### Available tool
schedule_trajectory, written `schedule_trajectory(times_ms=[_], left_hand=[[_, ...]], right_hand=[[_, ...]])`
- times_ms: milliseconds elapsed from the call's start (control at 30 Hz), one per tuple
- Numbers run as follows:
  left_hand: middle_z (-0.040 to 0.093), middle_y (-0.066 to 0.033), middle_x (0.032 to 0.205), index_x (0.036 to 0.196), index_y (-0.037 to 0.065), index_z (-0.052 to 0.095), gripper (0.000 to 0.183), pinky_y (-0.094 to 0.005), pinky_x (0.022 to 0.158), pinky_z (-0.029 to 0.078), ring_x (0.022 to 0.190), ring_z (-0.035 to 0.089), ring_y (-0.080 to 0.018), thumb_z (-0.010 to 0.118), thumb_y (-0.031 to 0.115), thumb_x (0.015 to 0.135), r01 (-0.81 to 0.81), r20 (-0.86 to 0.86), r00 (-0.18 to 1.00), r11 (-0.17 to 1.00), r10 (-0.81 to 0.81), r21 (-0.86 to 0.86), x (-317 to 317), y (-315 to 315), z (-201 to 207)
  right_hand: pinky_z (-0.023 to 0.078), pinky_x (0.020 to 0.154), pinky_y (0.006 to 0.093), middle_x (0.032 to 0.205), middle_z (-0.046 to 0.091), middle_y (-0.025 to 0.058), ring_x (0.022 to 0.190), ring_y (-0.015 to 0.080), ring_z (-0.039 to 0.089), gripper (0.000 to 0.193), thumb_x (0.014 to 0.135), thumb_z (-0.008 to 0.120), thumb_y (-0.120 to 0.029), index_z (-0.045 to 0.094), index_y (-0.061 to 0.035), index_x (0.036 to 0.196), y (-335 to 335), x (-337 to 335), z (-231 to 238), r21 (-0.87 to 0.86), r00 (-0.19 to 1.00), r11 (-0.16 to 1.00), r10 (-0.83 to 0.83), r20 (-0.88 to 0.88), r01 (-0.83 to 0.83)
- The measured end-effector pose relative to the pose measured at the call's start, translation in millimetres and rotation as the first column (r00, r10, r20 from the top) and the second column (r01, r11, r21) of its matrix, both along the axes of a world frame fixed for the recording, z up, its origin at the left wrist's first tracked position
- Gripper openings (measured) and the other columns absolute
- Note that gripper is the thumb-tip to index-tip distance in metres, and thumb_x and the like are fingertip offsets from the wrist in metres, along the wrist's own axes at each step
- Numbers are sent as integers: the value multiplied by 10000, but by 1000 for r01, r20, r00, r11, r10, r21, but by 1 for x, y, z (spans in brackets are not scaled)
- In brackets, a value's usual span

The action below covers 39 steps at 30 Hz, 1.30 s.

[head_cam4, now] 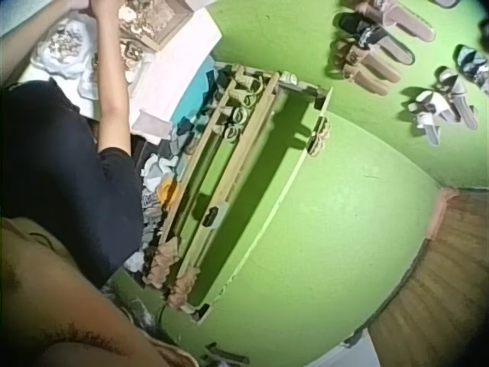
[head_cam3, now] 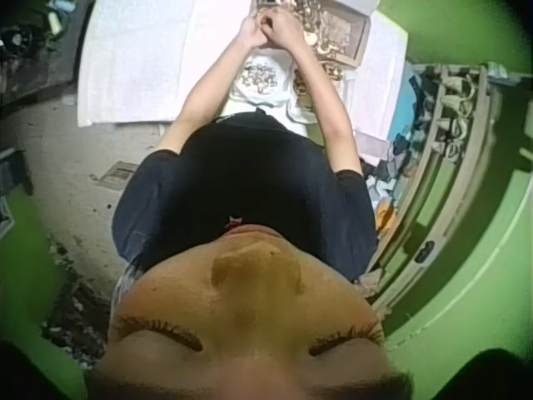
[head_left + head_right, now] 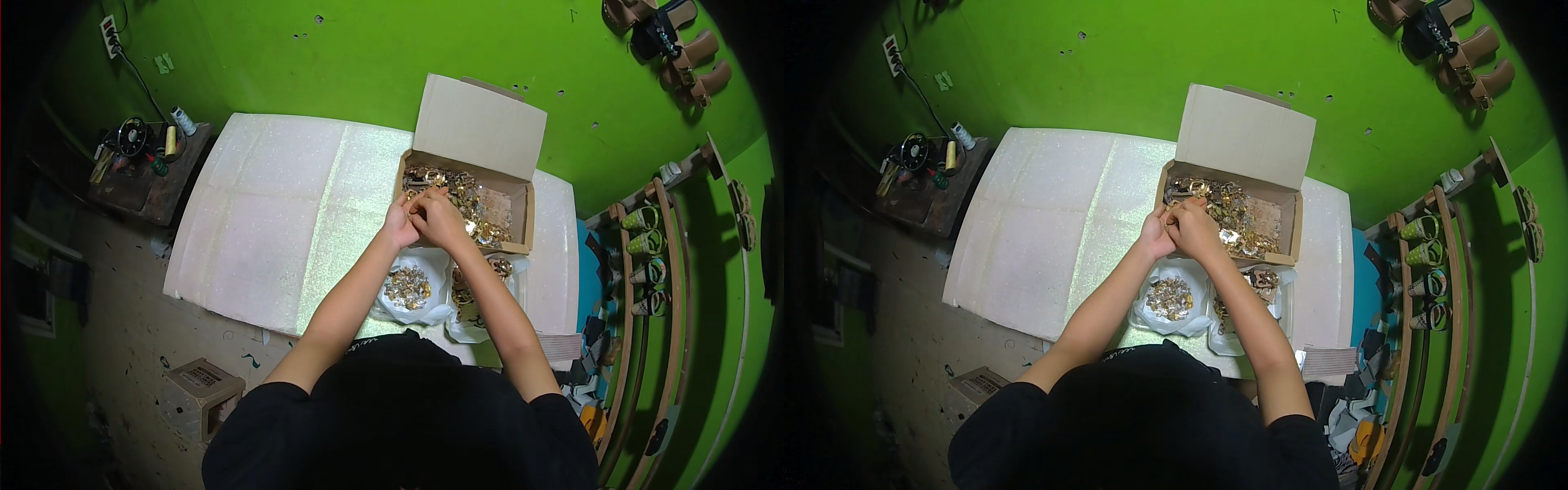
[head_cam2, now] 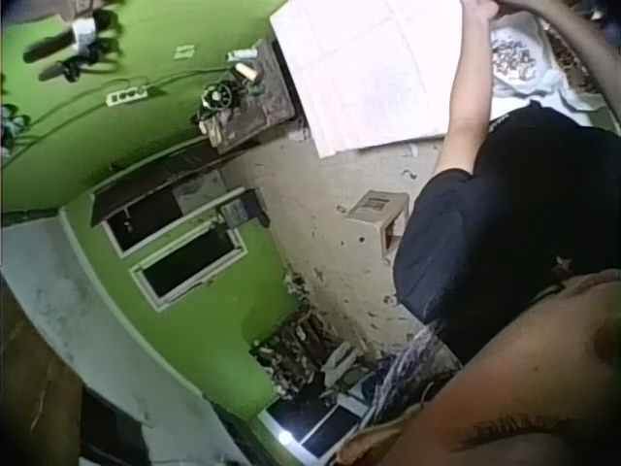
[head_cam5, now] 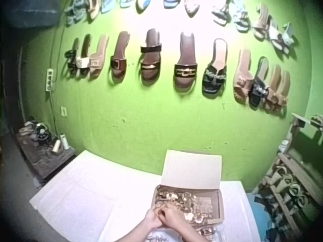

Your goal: Sorting various small gold-colored shoe components from a box into different plastic containers.

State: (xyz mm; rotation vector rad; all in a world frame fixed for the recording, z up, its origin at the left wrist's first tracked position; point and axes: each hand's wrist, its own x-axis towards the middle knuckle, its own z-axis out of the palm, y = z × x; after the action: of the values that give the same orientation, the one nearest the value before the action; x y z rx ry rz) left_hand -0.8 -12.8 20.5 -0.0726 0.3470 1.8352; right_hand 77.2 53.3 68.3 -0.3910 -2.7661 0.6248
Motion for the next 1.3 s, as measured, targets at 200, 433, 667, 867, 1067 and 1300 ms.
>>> schedule_trajectory(times_ms=[200,433,667,867,1067,1300], left_hand=[[421,-155,1242,1215,-16,381,582,-377,990,278,1153,393,-269,93,387,909,22,-48,999,997,-19,73,-2,-1,-3],[439,-141,1225,1208,11,391,563,-383,971,302,1134,413,-259,123,403,907,11,-53,998,996,-15,-91,2,-6,15],[430,-137,1235,1221,9,372,565,-383,975,297,1140,409,-258,120,405,906,7,-45,999,1000,-8,-20,-1,-4,3],[400,-141,1267,1234,-9,351,636,-381,994,273,1172,375,-268,52,435,891,34,-43,999,998,-32,49,-1,-1,1],[361,-160,1291,1245,-29,317,702,-384,998,272,1202,335,-288,22,488,873,51,16,998,979,-56,195,-4,6,-13],[303,-182,1319,1273,-37,264,686,-382,1000,272,1238,277,-284,19,468,878,46,84,994,959,-72,278,-5,6,-16]], right_hand=[[458,665,380,798,543,136,763,306,550,161,652,608,-148,578,-14,737,0,-4,1,53,998,998,30,49,-33],[407,655,419,778,542,102,754,272,553,161,654,577,-159,573,-53,774,3,-7,1,246,987,956,162,15,-161],[377,673,414,789,535,95,782,258,541,162,678,523,-158,529,-45,794,5,-10,-9,375,975,904,223,0,-207],[374,699,408,811,535,141,804,293,527,205,678,518,-173,501,-13,806,10,-2,-7,286,980,940,197,-6,-188],[391,703,417,803,531,176,793,330,520,248,707,520,-193,485,14,839,9,26,12,9,991,995,99,94,-100],[436,657,375,715,545,140,704,297,551,156,690,592,-162,553,-15,720,8,60,5,-200,944,958,248,218,-206]])
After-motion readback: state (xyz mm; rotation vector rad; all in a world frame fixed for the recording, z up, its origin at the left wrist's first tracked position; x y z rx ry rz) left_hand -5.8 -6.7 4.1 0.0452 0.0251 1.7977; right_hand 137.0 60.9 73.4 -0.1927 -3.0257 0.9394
